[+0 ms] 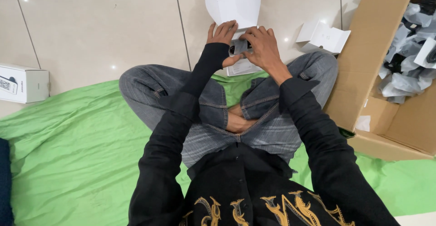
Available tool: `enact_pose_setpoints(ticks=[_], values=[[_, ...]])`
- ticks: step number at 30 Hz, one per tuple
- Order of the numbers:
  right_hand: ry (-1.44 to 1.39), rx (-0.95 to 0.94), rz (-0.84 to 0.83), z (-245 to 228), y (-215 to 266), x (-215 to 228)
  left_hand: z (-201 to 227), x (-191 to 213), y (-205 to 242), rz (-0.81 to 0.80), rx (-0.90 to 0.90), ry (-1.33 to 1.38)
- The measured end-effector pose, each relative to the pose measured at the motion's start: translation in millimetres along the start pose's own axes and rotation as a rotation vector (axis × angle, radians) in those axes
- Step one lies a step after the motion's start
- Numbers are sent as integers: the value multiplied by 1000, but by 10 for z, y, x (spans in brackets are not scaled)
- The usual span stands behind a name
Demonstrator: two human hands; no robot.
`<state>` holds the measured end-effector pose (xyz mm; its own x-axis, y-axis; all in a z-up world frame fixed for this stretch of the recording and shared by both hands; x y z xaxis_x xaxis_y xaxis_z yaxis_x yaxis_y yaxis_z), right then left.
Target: Unpack electronic devices and accessories from their boxes.
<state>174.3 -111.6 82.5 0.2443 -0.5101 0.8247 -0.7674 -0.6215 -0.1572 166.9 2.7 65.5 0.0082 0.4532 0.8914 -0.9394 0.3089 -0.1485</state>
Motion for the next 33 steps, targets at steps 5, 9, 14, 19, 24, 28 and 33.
enact_pose_setpoints(ticks=[5,9,14,19,24,28,33], values=[[-18,2,1,70,-20,-22,90,-330,68,-27,30,-132],[14,25,7,69,-7,15,48,-541,80,68,56,-285],[-8,16,4,37,-24,33,50,-426,16,115,83,-248],[36,66,69,-50,71,76,94,-342,-5,167,58,-255],[56,72,76,-125,188,58,134,-267,-39,169,52,-229],[76,59,120,-113,248,201,121,-363,-54,179,39,-263],[-4,-47,192,388,567,875,110,-375,-110,114,43,-276]])
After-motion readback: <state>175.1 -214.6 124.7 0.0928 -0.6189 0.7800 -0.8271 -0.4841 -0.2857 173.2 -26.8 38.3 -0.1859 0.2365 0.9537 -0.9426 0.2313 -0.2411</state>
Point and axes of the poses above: each hand's wrist, its own y-axis away from the middle knuckle, its own x-axis out of the back of the hand, z = x × y, the point moved 10 cm from there along -y, towards the middle knuckle, and after that the axes turned 11 degrees about -y, right-handed, at the moved point
